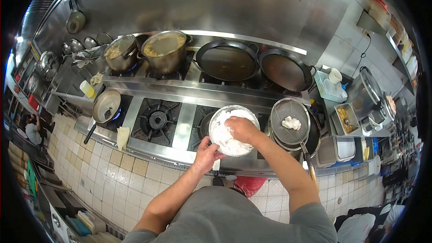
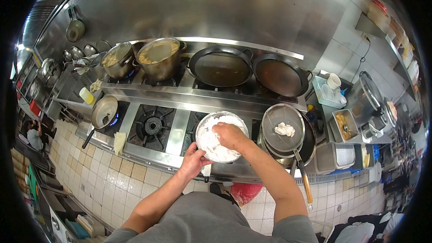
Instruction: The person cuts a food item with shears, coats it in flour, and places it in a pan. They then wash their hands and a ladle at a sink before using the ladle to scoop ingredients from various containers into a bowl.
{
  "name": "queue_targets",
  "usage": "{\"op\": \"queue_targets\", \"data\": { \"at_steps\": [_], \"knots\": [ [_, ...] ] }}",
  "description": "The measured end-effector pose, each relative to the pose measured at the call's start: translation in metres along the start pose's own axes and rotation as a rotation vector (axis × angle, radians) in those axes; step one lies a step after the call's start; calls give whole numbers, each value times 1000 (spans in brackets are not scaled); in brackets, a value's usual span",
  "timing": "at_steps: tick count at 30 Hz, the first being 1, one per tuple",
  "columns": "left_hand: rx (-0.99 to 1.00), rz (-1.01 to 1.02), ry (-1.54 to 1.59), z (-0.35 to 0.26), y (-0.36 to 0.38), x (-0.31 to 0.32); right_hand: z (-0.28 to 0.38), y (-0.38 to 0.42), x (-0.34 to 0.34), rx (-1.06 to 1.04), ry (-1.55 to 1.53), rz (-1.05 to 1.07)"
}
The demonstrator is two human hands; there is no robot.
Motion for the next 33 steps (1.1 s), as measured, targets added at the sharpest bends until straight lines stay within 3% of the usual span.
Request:
{"op": "queue_targets", "data": {
  "at_steps": [7,9,12,18,22,24,30,33],
  "knots": [
    [-5,20,-22,3,1,2,-2,4,-18,68,-81,-80],
    [7,29,-13,1,0,0,5,8,-15,112,-28,77],
    [5,32,-9,1,1,2,30,8,-20,123,56,116],
    [-29,12,-2,6,-1,-1,30,13,-16,154,122,40],
    [-2,20,17,3,-1,-1,31,11,-14,21,106,57],
    [4,22,21,2,-1,0,26,8,0,-20,-106,0],
    [-9,2,36,4,0,-3,27,7,10,82,-80,201],
    [-5,0,58,4,-2,-6,23,10,18,73,22,98]
  ]
}}
Point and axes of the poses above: each hand's wrist, its own y-axis away from the middle knuckle, its own x-axis out of the palm, z = x × y, the point moved 6 cm from there along -y, towards the middle knuckle, and after that the axes turned 4 degrees about -x, right-handed, at the moved point
